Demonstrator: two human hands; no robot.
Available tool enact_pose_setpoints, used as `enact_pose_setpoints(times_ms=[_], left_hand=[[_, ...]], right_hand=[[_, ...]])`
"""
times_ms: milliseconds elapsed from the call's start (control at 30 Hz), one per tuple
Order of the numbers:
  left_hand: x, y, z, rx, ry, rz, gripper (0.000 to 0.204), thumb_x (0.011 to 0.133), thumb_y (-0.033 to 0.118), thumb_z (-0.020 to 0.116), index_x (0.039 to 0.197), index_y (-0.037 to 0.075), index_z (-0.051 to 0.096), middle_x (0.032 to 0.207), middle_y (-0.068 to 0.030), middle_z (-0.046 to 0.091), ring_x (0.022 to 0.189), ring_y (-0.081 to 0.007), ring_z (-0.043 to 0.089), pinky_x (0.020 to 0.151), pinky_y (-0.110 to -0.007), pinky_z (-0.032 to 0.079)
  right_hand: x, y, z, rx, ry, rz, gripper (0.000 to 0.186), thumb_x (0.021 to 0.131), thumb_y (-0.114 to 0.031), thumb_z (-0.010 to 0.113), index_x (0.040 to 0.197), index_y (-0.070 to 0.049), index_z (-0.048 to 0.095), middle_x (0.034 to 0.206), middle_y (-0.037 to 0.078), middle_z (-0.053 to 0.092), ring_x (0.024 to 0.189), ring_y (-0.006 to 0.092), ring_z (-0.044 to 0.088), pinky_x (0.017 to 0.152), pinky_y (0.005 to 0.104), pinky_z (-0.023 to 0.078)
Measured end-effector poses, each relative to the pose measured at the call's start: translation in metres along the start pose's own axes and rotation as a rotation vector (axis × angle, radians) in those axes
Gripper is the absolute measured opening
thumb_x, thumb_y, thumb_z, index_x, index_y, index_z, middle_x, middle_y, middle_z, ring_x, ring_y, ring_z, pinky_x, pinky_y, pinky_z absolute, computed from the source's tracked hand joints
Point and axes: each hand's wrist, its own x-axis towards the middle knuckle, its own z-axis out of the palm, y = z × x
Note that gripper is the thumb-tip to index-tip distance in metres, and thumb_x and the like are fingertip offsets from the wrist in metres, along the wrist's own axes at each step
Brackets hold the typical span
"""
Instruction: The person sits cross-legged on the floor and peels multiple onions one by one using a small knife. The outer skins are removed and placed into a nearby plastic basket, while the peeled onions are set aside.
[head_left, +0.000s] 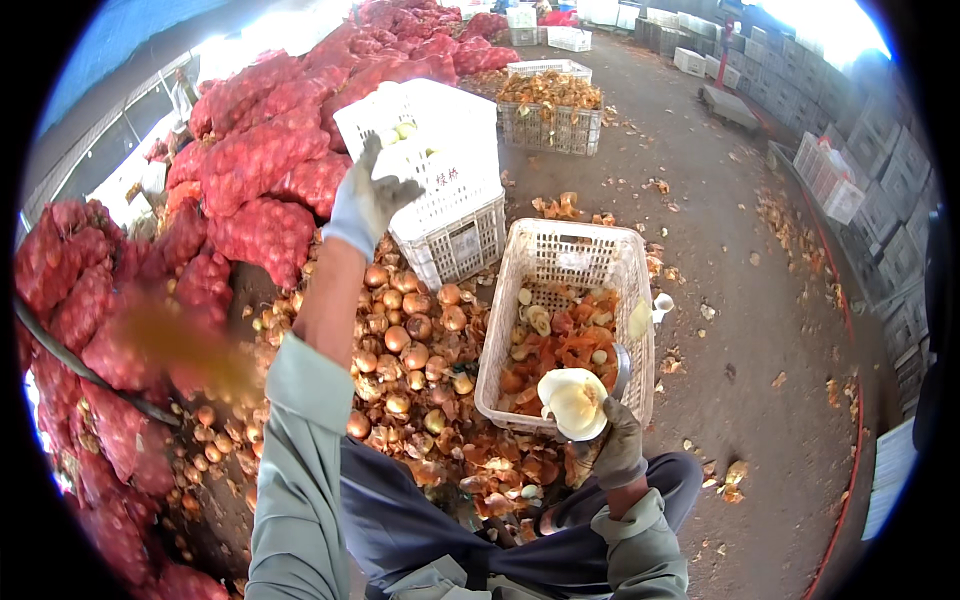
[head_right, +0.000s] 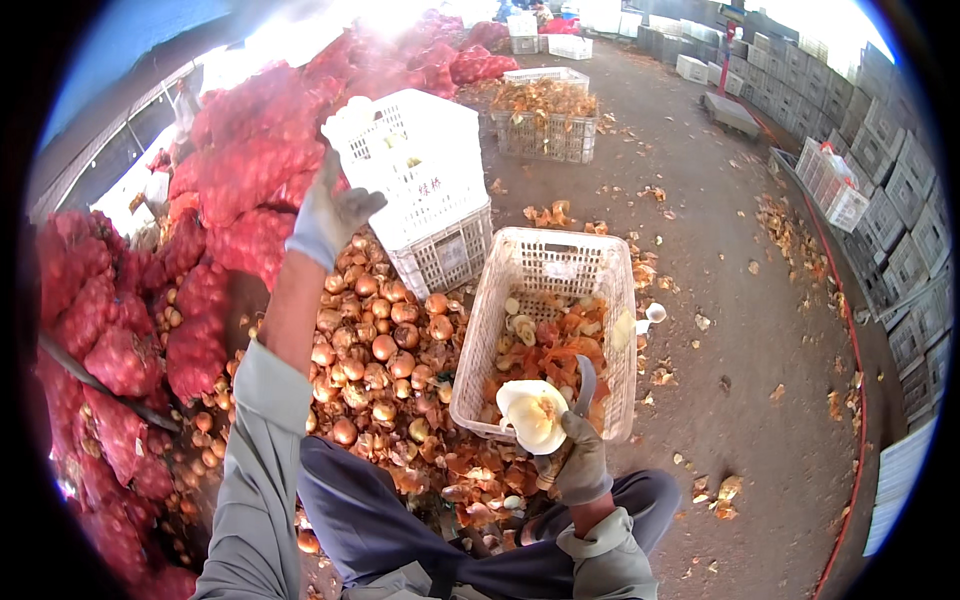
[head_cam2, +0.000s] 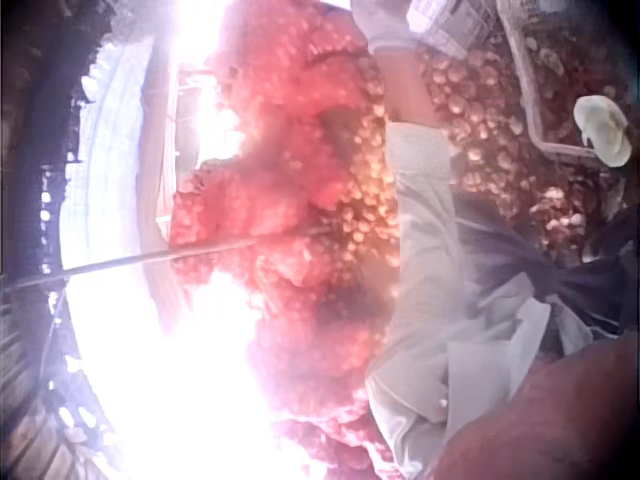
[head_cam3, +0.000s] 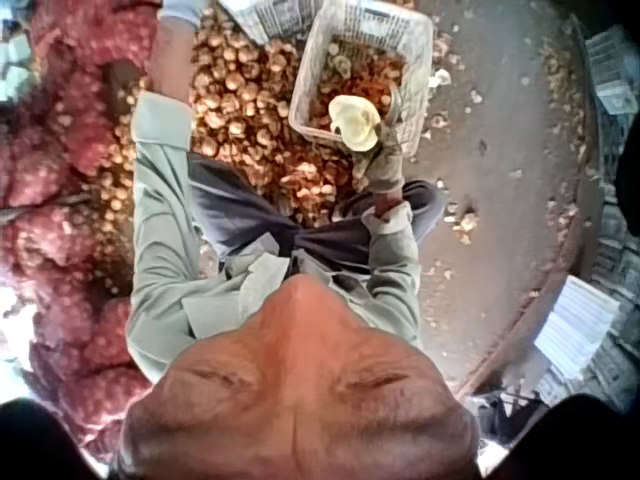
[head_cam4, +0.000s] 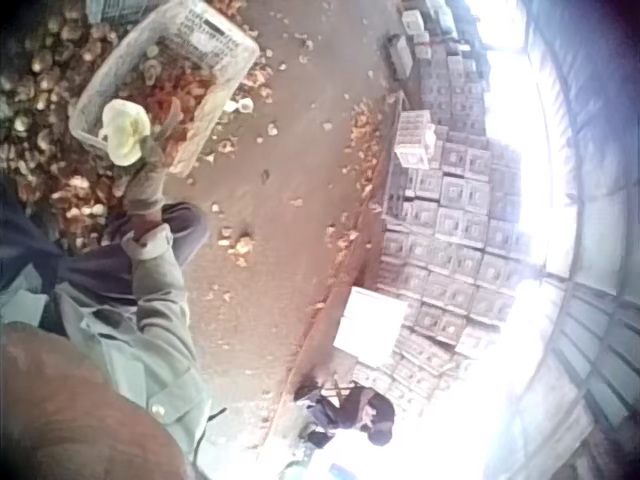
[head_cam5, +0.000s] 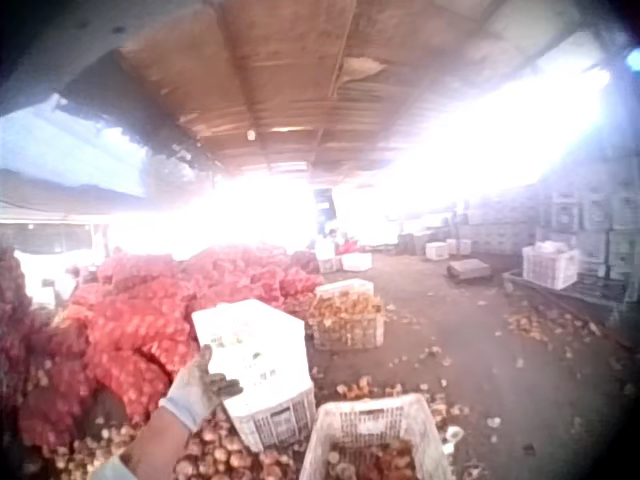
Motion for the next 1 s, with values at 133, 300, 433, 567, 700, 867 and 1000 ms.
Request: enact_pose_setpoints(times_ms=[133, 300, 433, 567, 700, 867, 1000], left_hand=[[-0.053, -0.088, -0.065, 0.379, -0.187, -0.159, 0.047, 0.092, 0.021, 0.062, 0.128, -0.004, 0.045, 0.115, -0.0204, 0.059, 0.094, -0.0293, 0.065, 0.071, -0.043, 0.058], [-0.175, -0.162, -0.091, 0.251, -0.441, -0.297, 0.055, 0.084, -0.003, 0.067, 0.134, 0.002, 0.047, 0.114, -0.0151, 0.060, 0.094, -0.0242, 0.065, 0.072, -0.035, 0.060], [-0.211, -0.163, -0.071, 0.252, -0.590, -0.236, 0.070, 0.080, -0.012, 0.065, 0.143, 0.002, 0.036, 0.127, -0.0160, 0.052, 0.105, -0.0226, 0.061, 0.087, -0.037, 0.058], [-0.217, -0.159, -0.074, 0.139, -0.585, -0.285, 0.074, 0.081, -0.010, 0.065, 0.145, 0.001, 0.030, 0.128, -0.0170, 0.050, 0.108, -0.0217, 0.059, 0.086, -0.038, 0.058], [-0.227, -0.161, -0.083, 0.120, -0.482, -0.238, 0.064, 0.086, -0.002, 0.065, 0.141, -0.001, 0.032, 0.122, -0.0159, 0.052, 0.106, -0.0233, 0.062, 0.083, -0.038, 0.059], [-0.234, -0.162, -0.077, -0.068, -0.438, -0.480, 0.059, 0.090, 0.015, 0.066, 0.138, -0.003, 0.036, 0.115, -0.0138, 0.058, 0.103, -0.0248, 0.064, 0.071, -0.038, 0.061], [-0.238, -0.169, -0.066, -0.065, -0.376, -0.461, 0.055, 0.089, 0.013, 0.067, 0.134, -0.003, 0.040, 0.116, -0.0125, 0.060, 0.101, -0.0207, 0.065, 0.074, -0.037, 0.059]], right_hand=[[0.002, -0.008, 0.012, -0.088, -0.023, -0.038, 0.053, 0.096, -0.031, 0.045, 0.144, -0.011, 0.031, 0.106, 0.016, 0.066, 0.065, 0.0174, 0.067, 0.039, 0.0206, 0.047], [0.002, -0.002, 0.012, -0.190, -0.028, 0.012, 0.055, 0.097, -0.047, 0.044, 0.125, 0.000, 0.052, 0.091, 0.013, 0.069, 0.057, 0.0117, 0.062, 0.039, 0.0191, 0.041], [0.003, -0.003, 0.008, -0.194, -0.188, 0.070, 0.059, 0.094, -0.048, 0.050, 0.127, 0.002, 0.052, 0.092, 0.012, 0.069, 0.057, 0.0122, 0.060, 0.042, 0.0200, 0.043], [-0.004, 0.000, 0.023, -0.274, -0.147, 0.043, 0.063, 0.091, -0.047, 0.057, 0.129, 0.003, 0.051, 0.094, 0.011, 0.069, 0.057, 0.0106, 0.060, 0.042, 0.0186, 0.043], [-0.008, 0.006, 0.037, -0.484, -0.070, -0.107, 0.069, 0.085, -0.036, 0.065, 0.137, 0.004, 0.043, 0.099, 0.009, 0.068, 0.059, 0.0080, 0.059, 0.043, 0.0187, 0.043], [-0.013, 0.010, 0.039, -0.528, -0.109, -0.219, 0.068, 0.086, -0.018, 0.071, 0.140, 0.006, 0.039, 0.113, 0.010, 0.063, 0.082, 0.0110, 0.060, 0.063, 0.0222, 0.047], [-0.013, 0.019, 0.037, -0.456, -0.122, -0.245, 0.075, 0.081, -0.006, 0.076, 0.141, 0.008, 0.035, 0.128, 0.012, 0.056, 0.113, 0.0154, 0.056, 0.095, 0.0283, 0.046]])
